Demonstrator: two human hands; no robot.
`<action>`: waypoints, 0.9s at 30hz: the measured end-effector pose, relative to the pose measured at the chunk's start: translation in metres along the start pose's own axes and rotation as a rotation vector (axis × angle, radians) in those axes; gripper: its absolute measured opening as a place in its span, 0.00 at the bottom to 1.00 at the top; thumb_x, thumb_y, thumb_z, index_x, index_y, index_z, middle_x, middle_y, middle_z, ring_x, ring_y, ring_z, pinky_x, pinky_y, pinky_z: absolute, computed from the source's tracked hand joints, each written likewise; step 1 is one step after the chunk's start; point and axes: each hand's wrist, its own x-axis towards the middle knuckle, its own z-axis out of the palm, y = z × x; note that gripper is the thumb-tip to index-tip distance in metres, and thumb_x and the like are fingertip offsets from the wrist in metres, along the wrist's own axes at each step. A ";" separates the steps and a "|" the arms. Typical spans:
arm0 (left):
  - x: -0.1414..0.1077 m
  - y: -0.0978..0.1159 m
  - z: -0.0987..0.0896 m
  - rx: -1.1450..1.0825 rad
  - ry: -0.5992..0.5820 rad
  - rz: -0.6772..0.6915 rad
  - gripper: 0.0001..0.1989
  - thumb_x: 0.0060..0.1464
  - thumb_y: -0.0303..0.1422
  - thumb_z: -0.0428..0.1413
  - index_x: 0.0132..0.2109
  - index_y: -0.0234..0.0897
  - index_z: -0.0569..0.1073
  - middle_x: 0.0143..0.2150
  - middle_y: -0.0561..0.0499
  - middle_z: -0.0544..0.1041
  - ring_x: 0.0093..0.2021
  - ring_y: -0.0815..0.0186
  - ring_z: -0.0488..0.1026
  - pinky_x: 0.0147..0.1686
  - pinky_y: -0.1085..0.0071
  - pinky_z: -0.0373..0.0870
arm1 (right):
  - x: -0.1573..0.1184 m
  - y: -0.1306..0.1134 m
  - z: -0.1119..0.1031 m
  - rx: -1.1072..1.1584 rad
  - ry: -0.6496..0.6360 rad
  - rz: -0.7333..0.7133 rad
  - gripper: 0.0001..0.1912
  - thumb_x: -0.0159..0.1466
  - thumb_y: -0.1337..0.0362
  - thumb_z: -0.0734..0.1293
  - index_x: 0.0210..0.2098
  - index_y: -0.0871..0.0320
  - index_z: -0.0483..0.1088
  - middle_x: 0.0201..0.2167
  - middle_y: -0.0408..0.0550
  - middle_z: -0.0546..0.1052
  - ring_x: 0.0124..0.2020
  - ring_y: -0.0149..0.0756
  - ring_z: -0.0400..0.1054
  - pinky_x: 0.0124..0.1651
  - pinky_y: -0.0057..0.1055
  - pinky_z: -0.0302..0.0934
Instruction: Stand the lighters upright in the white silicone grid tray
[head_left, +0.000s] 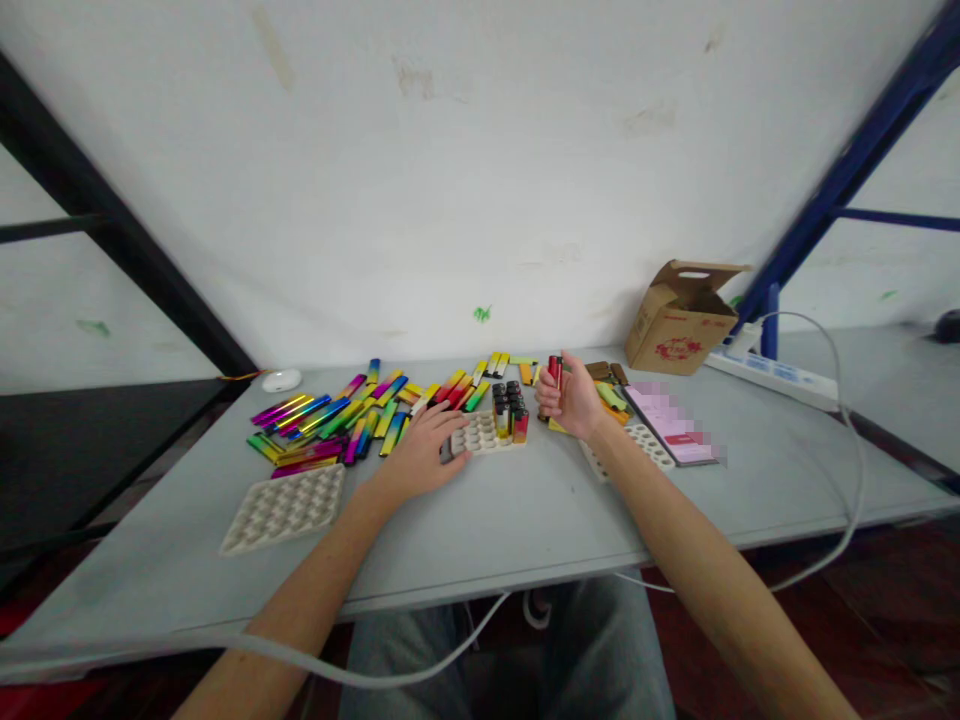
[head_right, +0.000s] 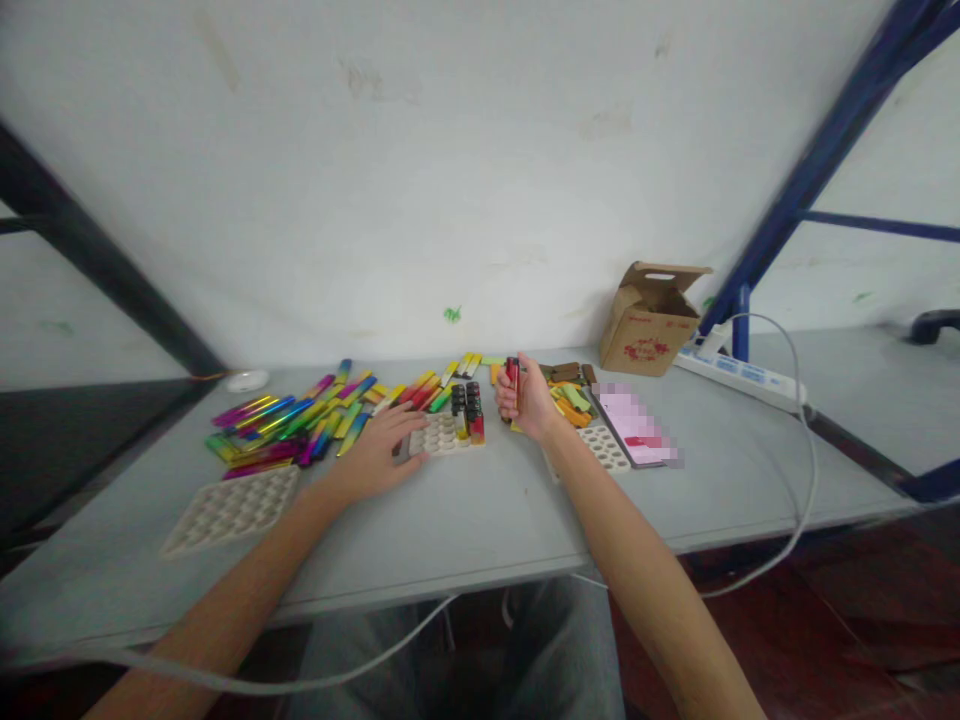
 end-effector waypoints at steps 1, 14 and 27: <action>0.000 0.000 0.001 -0.006 0.012 0.005 0.22 0.54 0.39 0.55 0.55 0.36 0.72 0.57 0.41 0.73 0.63 0.50 0.63 0.64 0.47 0.55 | -0.002 0.001 0.001 0.003 0.028 -0.020 0.23 0.62 0.44 0.57 0.22 0.56 0.56 0.15 0.36 0.52 0.16 0.26 0.49 0.15 0.19 0.45; -0.001 -0.001 0.005 -0.065 0.079 0.026 0.19 0.54 0.38 0.57 0.51 0.35 0.74 0.55 0.40 0.75 0.60 0.51 0.66 0.62 0.47 0.59 | -0.002 0.009 -0.012 -0.021 -0.046 0.112 0.24 0.61 0.46 0.54 0.18 0.55 0.48 0.12 0.33 0.45 0.13 0.24 0.34 0.13 0.21 0.36; -0.001 0.000 0.006 -0.064 0.101 0.038 0.19 0.53 0.37 0.57 0.51 0.34 0.75 0.54 0.40 0.75 0.60 0.50 0.65 0.62 0.46 0.59 | 0.000 0.018 -0.002 -0.159 0.037 0.018 0.20 0.62 0.50 0.55 0.20 0.54 0.50 0.14 0.32 0.46 0.14 0.24 0.34 0.14 0.21 0.36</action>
